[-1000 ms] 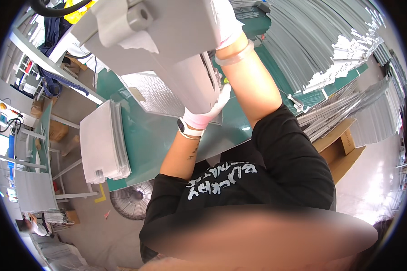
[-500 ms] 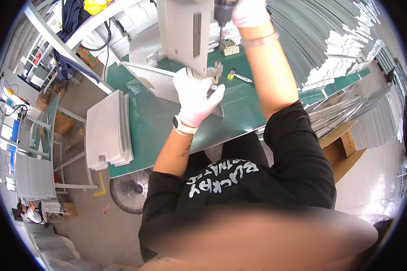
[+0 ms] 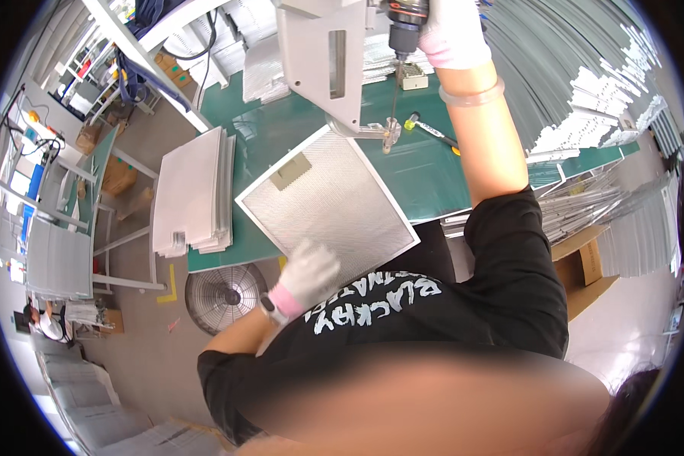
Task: The worker is assembling metal mesh filters by inserting the mesh into a frame and securing it with screws using an overhead electric screwdriver.
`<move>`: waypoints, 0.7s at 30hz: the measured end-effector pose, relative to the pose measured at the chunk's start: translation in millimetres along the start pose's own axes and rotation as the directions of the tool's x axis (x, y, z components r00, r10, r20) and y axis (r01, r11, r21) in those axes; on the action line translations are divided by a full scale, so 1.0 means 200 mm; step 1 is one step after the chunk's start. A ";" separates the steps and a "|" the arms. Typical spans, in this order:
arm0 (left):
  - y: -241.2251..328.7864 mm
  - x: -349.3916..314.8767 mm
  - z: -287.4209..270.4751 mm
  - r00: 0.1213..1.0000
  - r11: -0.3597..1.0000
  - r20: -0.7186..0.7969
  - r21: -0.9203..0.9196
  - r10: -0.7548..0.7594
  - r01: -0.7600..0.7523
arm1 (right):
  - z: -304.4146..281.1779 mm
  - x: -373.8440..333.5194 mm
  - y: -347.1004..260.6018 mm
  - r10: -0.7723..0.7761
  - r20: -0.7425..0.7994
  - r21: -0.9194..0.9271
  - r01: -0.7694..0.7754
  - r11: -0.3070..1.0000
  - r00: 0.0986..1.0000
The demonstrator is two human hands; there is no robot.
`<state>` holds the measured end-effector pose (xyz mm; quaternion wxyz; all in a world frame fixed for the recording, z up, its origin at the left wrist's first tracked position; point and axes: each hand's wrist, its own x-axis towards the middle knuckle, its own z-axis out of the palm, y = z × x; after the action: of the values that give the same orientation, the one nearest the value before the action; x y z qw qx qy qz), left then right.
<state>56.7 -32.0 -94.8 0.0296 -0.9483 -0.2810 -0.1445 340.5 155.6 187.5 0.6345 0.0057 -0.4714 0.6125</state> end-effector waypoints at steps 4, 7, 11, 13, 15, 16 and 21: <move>-0.24 0.26 -0.10 0.710 0.749 -0.466 0.138 -0.529 0.648 | 0.05 -0.08 0.08 0.043 -0.068 0.025 -0.041 0.999 0.997; -0.33 0.38 -0.06 0.710 0.747 -0.233 -0.183 -0.664 0.639 | 0.02 -0.04 0.16 -0.083 0.416 0.317 -0.059 0.946 0.906; -0.05 0.52 -0.12 0.802 0.869 -0.367 -0.038 -0.471 0.493 | 0.13 -0.23 0.14 0.001 -0.135 -0.184 -0.026 0.983 0.991; 0.05 0.52 -0.15 0.784 0.864 -0.395 -0.056 -0.479 0.500 | 0.06 -0.30 0.19 0.016 -0.102 -0.216 -0.037 0.976 0.995; 0.10 0.52 -0.14 0.750 0.852 -0.439 -0.073 -0.494 0.518 | 0.06 -0.36 0.23 0.020 -0.028 -0.276 -0.027 0.961 0.999; 0.12 0.51 -0.14 0.746 0.847 -0.435 -0.079 -0.504 0.526 | 0.04 -0.38 0.25 0.032 -0.029 -0.273 -0.039 0.961 0.999; 0.15 0.48 -0.11 0.730 0.862 -0.490 -0.096 -0.476 0.497 | 0.02 -0.44 0.33 0.025 -0.053 -0.353 -0.042 0.935 0.998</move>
<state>143.8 -10.5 -44.2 0.0817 -0.7705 -0.5049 -0.3805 303.0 101.7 99.0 0.6254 -0.1312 -0.5589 0.5284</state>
